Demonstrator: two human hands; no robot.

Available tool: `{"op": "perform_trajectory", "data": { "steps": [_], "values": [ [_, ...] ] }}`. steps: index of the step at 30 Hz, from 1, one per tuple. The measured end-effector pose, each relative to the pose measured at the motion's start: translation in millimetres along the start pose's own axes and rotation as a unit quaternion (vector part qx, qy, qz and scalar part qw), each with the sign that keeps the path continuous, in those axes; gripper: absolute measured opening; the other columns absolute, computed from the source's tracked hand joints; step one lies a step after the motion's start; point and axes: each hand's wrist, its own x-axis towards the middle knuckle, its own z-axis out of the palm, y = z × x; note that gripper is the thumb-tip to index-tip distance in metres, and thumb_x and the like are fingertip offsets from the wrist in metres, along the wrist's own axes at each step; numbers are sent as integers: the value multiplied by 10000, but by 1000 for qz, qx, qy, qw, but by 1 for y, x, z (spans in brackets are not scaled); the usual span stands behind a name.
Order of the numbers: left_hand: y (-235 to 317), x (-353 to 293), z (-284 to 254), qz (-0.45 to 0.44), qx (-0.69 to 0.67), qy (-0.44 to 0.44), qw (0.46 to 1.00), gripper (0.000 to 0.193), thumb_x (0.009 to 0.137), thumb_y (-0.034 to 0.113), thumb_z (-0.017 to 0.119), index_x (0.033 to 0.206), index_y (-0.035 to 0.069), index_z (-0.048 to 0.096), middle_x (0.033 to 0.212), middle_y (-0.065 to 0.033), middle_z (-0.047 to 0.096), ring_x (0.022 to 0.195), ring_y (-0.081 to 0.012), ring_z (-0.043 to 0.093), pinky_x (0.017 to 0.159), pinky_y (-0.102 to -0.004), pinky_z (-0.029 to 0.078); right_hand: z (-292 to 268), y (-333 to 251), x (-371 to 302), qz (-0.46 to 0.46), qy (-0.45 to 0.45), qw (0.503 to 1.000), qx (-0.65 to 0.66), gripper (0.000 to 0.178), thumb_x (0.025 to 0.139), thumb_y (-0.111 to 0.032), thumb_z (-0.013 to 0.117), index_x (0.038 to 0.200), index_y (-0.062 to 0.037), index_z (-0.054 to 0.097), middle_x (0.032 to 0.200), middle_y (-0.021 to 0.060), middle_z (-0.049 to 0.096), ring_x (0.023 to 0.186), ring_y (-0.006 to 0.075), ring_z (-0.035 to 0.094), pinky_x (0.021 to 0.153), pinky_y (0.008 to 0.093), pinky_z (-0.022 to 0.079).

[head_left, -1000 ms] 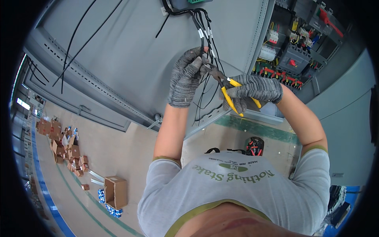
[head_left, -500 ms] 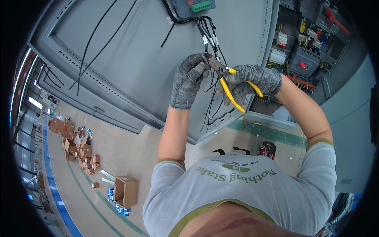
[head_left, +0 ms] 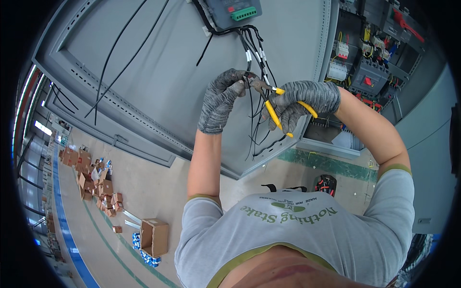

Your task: The person organizes and secures a bundle of black wires inside an open electrical cabinet. They use a yellow-handled tool to strip wire ends and attach white labels to individual wires, then bundle them together with a zip tie.

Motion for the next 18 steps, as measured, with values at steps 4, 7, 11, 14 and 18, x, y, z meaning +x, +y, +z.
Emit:
{"op": "perform_trajectory", "data": {
  "steps": [4,7,11,14,18],
  "values": [
    [0,-1,4,2,-22,15,1000,255,825,174,713,1014,7,677,860,-30,625,715,-108,500,651,-238,394,2,0,1,2,27,999,-24,416,941,-290,518,1108,87,571,943,203,668,739,242,694,701,316,589],
    [-2,0,1,2,-19,4,1000,250,827,161,708,1020,7,674,888,-44,643,727,-108,514,655,-237,404,5,0,3,7,39,998,-40,403,938,-294,524,1080,78,584,939,197,670,738,237,694,702,314,589],
    [1,1,0,-5,-17,-23,1000,244,833,146,696,1031,7,665,927,-66,661,742,-107,529,661,-236,415,7,-2,2,-14,34,999,-26,398,934,-296,532,1066,76,587,935,190,672,734,230,694,695,307,589],
    [-1,0,0,-2,2,-10,1000,256,820,229,691,965,19,678,881,-36,663,741,-100,536,691,-247,447,4,-2,4,-6,20,1000,-2,396,932,-309,540,1054,64,590,966,187,669,761,227,691,711,313,586],
    [-3,2,-1,8,-4,-12,1000,258,827,233,687,971,18,678,868,-38,659,740,-101,536,689,-248,445,5,-1,5,-39,66,996,-52,397,933,-352,544,1017,33,595,963,158,662,805,225,680,763,339,576]
  ]
}}
